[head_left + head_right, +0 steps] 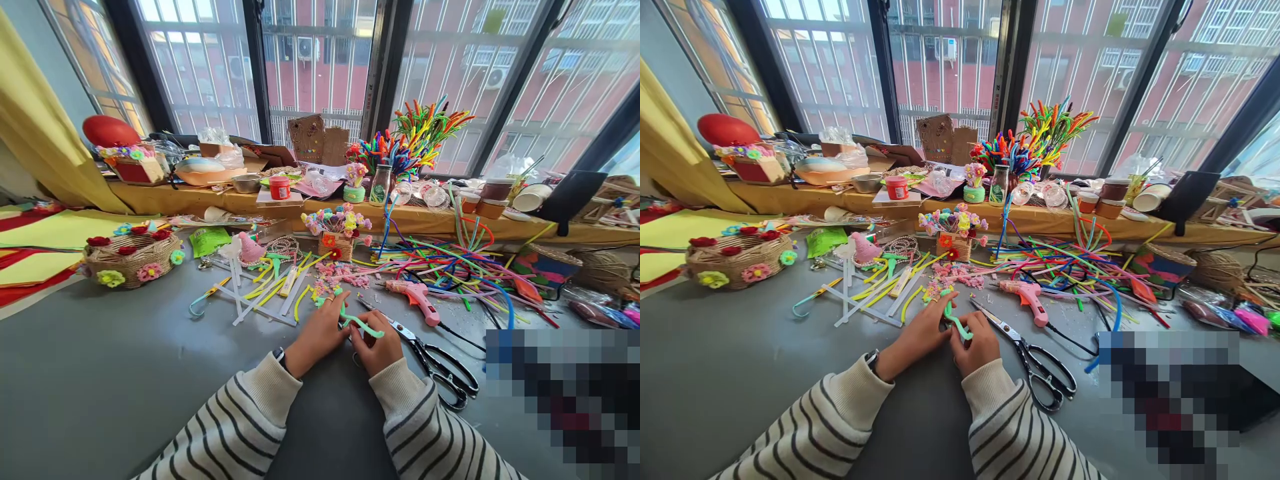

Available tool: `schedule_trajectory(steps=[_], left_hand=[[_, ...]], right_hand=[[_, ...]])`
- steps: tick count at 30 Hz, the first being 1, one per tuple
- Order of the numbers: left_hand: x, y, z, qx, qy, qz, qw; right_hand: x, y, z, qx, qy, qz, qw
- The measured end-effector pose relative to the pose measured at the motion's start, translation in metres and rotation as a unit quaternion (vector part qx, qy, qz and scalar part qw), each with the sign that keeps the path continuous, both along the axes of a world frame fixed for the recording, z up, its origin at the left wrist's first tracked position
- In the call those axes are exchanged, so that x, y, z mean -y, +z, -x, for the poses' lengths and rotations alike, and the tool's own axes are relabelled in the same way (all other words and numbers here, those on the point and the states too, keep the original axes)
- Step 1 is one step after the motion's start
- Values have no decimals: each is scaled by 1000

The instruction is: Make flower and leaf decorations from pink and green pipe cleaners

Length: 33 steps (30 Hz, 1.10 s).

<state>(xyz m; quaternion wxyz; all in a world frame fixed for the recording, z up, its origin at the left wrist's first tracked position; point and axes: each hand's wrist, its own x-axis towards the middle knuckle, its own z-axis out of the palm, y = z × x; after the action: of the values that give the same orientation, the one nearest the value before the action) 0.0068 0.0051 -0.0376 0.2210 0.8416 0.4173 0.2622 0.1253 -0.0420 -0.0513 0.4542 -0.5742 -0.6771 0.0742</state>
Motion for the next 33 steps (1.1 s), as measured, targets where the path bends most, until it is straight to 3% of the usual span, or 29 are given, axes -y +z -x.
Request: schedule_trajectory(steps=[6,11,13,17,22,24,28,31,33], left_hand=[[-3,3,-3,-52,47,-25,997],[-13,10,14,-67,229,-149,959],[-15,12,19,-44,234,-119,964],[-16,11,20,-49,143,12,988],[-18,9,18,-24,171,-18,985],[-17,10,17,15,149,-38,988],[-8,13,14,125,5,9,992],[3,22,12,194,-160,122,960],[9,29,12,217,-215,181,935]], right_hand=[[-1,-1,0,2,15,-4,1000],[-1,-4,0,-37,-7,-7,999],[-2,-6,0,-50,-18,-14,998],[-3,-8,1,-61,-6,-15,998],[-3,-9,2,-60,4,-12,998],[-3,-10,2,-70,4,-15,997],[-5,-9,0,-133,6,-2,991],[-6,-7,0,-234,35,66,969],[-6,-6,0,-280,64,105,952]])
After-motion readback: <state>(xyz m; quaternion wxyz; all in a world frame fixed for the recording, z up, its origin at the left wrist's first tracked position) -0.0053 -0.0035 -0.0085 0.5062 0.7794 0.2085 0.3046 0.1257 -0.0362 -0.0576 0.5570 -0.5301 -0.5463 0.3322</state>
